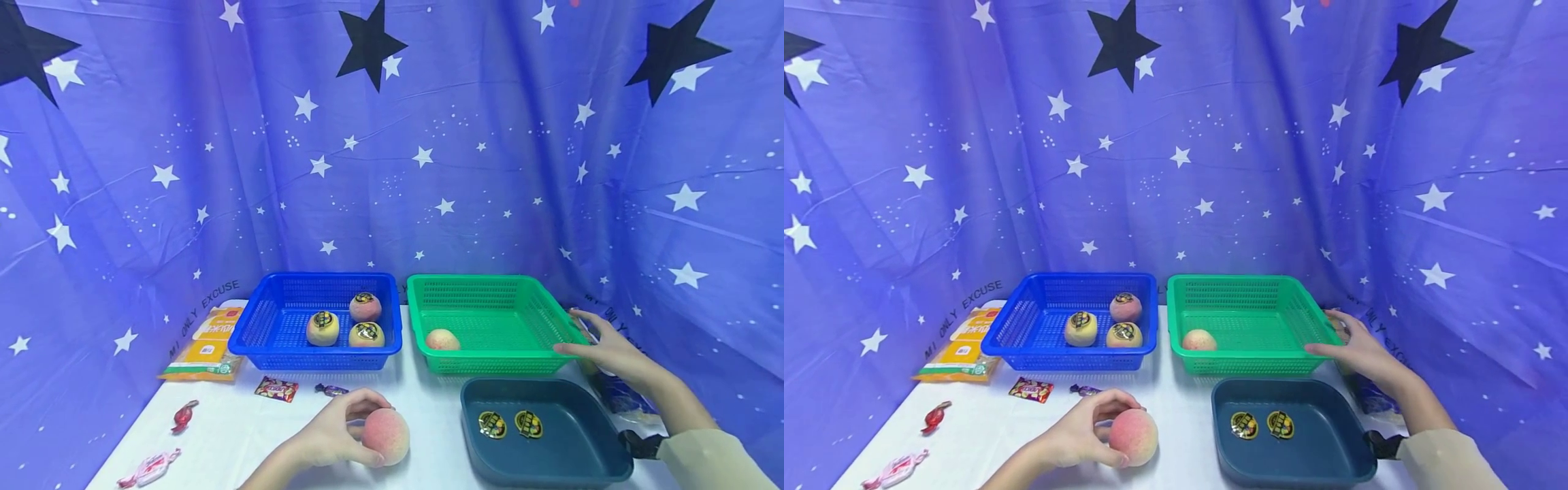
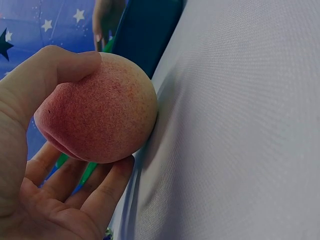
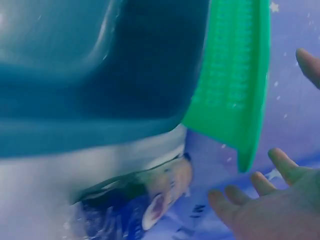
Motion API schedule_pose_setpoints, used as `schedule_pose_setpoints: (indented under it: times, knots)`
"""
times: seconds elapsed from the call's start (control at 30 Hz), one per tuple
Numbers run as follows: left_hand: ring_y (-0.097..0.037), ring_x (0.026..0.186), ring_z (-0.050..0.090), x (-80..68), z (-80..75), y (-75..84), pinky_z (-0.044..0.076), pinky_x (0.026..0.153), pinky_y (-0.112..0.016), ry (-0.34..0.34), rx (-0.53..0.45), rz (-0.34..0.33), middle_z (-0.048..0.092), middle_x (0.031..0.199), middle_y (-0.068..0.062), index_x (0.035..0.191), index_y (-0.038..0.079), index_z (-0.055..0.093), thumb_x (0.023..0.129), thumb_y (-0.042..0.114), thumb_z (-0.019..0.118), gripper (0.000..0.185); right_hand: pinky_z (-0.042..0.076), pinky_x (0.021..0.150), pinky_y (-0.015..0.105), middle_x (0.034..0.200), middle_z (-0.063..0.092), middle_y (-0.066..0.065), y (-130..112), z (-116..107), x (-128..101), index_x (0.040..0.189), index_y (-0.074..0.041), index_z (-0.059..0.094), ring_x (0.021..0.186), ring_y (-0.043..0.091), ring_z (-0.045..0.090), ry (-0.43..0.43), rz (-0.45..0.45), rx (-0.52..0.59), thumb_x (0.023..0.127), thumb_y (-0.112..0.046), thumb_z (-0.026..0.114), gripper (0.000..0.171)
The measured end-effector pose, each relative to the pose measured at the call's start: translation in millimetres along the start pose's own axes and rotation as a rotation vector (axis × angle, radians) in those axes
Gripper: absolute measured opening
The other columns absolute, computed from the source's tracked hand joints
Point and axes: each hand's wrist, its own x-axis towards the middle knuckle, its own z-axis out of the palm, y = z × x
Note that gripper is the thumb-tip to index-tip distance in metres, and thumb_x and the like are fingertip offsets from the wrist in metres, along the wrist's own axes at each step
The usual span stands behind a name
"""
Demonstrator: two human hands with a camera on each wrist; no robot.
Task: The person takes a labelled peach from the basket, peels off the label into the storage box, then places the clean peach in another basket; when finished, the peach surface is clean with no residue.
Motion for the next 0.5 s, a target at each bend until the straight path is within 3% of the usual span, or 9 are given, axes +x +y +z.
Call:
schedule_pose_setpoints:
  times: [0.27, 0.5]
  knots:
    - [-0.02, 0.128, 0.07, -1.0, 0.0, -0.7, 0.064, 0.106, -0.03, 0.007, 0.003, 0.007, 0.073, 0.137, -0.009, 0.139, 0.011, 0.068, 0.076, -0.002, 0.097, 0.07, 0.04, 0.108, 0.09, 0.176, -0.003, 0.046, 21.7, 4.7, 2.9, 0.177, -0.003, -0.007, 0.155, 0.076, 0.011, -0.05, 0.013, 0.11, 0.11, -0.035, 0.069, 0.106]
    - [-0.02, 0.12, 0.073, 1.0, 0.8, -2.2, 0.065, 0.1, -0.027, 0.03, 0.053, 0.023, 0.072, 0.137, -0.01, 0.139, 0.013, 0.069, 0.076, 0.002, 0.098, 0.07, 0.054, 0.115, 0.069, 0.17, -0.013, 0.054, 21.5, 6.6, 4.1, 0.173, -0.003, -0.021, 0.138, 0.062, 0.061, -0.12, 0.009, 0.18, 0.114, -0.031, 0.063, 0.107]
